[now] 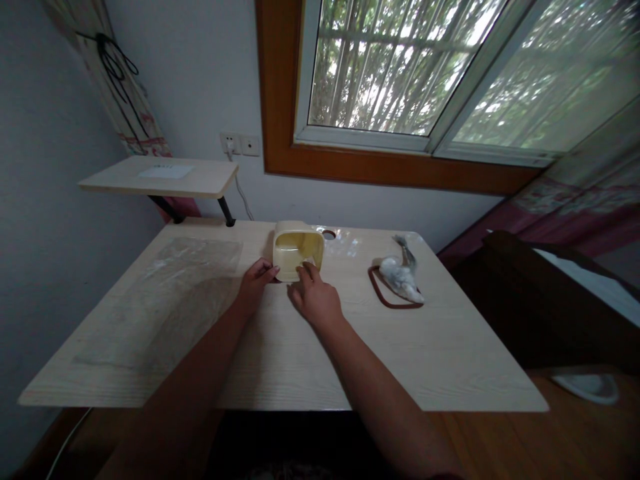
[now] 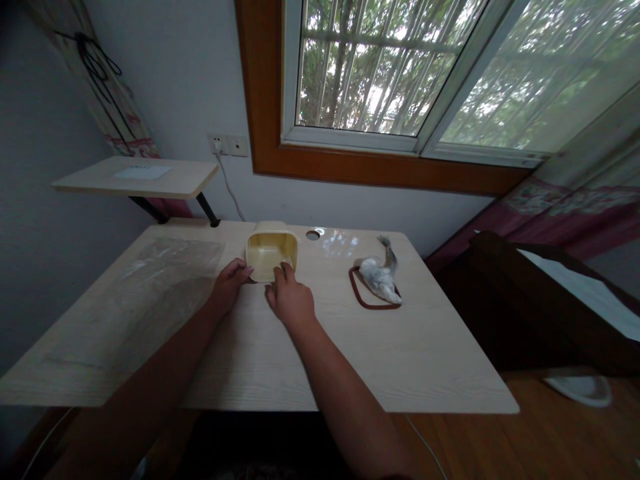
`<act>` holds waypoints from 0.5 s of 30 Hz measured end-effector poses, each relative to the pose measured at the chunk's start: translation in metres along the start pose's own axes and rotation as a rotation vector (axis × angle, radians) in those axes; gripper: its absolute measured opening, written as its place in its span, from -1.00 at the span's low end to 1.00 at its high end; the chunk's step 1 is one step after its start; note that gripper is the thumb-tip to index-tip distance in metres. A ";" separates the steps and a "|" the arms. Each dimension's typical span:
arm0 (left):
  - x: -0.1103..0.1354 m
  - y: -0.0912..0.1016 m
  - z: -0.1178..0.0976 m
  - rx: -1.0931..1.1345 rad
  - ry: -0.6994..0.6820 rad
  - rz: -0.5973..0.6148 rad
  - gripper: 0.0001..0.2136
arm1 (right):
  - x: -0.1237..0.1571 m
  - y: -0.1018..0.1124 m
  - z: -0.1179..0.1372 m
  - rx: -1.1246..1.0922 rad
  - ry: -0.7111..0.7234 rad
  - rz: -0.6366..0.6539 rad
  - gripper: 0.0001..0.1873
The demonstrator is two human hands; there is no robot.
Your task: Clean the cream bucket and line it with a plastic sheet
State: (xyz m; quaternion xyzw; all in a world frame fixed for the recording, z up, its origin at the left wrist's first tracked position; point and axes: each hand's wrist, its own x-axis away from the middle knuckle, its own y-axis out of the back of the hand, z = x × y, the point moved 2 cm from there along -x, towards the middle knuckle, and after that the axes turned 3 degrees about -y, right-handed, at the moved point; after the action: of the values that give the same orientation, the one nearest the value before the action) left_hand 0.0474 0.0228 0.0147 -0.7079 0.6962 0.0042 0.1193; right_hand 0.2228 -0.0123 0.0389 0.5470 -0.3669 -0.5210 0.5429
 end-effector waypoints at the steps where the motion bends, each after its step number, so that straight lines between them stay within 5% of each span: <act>1: 0.000 -0.001 -0.001 0.003 0.006 -0.001 -0.68 | 0.000 -0.001 0.000 0.017 -0.024 0.001 -0.39; 8: 0.002 -0.003 -0.002 -0.057 0.034 0.008 -0.65 | 0.000 -0.006 0.003 0.038 -0.077 0.064 -0.37; 15: 0.003 -0.004 -0.001 -0.083 0.018 0.029 -0.65 | 0.000 -0.007 0.007 -0.176 0.111 0.051 -0.39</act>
State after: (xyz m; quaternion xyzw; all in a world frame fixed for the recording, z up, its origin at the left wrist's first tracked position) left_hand 0.0511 0.0197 0.0155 -0.7020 0.7067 0.0284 0.0838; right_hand 0.2150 -0.0127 0.0326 0.5156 -0.3029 -0.5063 0.6214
